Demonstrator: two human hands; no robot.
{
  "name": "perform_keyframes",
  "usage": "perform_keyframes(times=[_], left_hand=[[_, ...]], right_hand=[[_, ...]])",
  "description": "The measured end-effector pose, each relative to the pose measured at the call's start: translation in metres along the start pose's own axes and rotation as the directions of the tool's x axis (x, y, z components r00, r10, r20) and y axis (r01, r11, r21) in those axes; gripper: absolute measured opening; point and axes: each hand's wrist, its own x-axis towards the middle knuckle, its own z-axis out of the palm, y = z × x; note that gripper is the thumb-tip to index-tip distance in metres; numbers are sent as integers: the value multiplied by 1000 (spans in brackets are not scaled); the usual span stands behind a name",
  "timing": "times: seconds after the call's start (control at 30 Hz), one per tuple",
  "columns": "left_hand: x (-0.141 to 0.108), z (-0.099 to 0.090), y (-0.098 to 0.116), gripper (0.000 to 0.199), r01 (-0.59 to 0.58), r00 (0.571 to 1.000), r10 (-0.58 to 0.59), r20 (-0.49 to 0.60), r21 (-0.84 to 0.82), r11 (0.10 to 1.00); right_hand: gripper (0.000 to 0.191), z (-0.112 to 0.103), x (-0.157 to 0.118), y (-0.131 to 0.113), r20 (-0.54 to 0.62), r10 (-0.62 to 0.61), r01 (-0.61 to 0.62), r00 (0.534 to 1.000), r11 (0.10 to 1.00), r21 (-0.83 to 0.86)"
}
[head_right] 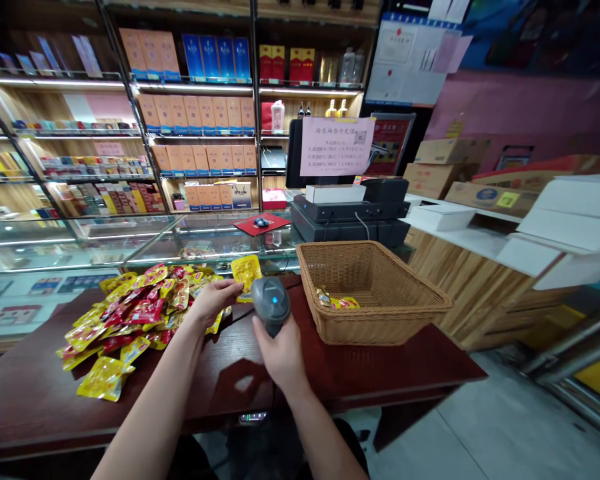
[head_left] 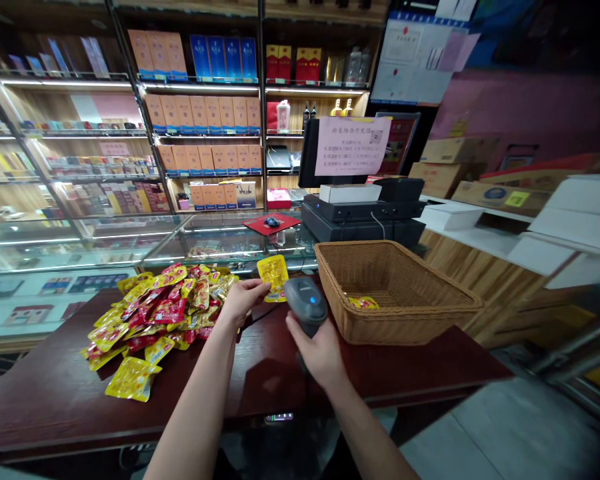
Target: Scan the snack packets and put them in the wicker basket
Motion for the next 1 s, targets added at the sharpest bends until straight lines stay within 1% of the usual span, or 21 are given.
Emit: perform_keyframes(times=[0.07, 0.13, 0.17, 0.23, 0.3, 0.47, 0.57, 0.63, 0.77, 0.83, 0.9, 1.0], left_hand=[[-4, 5, 7, 28, 15, 999, -14, 45, -16, 1000], [-7, 16, 15, 28, 38, 994, -31, 106, -67, 997], [-9, 24, 19, 28, 52, 989, -38, 144, -97, 994], [-9, 41, 27, 28, 86, 975, -54, 218, -139, 987], [-7, 60, 34, 29, 110, 958, -67, 277, -142, 984], [5, 112, 43, 26, 123, 921, -78, 382, -97, 988], [16, 143, 44, 22, 91, 916, -53, 398, -78, 993], [24, 161, 44, 22, 79, 916, -47, 398, -64, 995], [35, 192, 45, 21, 114, 905, -94, 416, -23, 993], [38, 202, 45, 21, 126, 896, -112, 429, -5, 992], [42, 209, 45, 22, 101, 904, -101, 416, 22, 995], [49, 213, 42, 25, -26, 944, -2, 330, 82, 996]], right_hand=[[35, -13, 20, -12, -32, -50, 50, 998, 999, -16], [37, -27, 41, -22, -79, -48, 52, 996, 998, 45], [40, -33, 50, -25, -80, -39, 46, 996, 995, 94], [45, -44, 65, -31, -62, -9, 22, 998, 974, 224], [48, -55, 74, -36, -51, 36, -18, 998, 949, 315], [42, -90, 86, -47, -134, 133, -83, 982, 943, 323], [43, -115, 94, -50, -161, 180, -114, 970, 929, 353], [44, -130, 101, -50, -200, 217, -129, 955, 916, 379], [41, -151, 113, -47, -300, 271, -133, 915, 902, 411], [37, -158, 119, -46, -328, 281, -131, 902, 901, 412], [35, -164, 125, -45, -342, 284, -129, 896, 902, 412], [35, -172, 132, -46, -363, 277, -112, 890, 903, 414]])
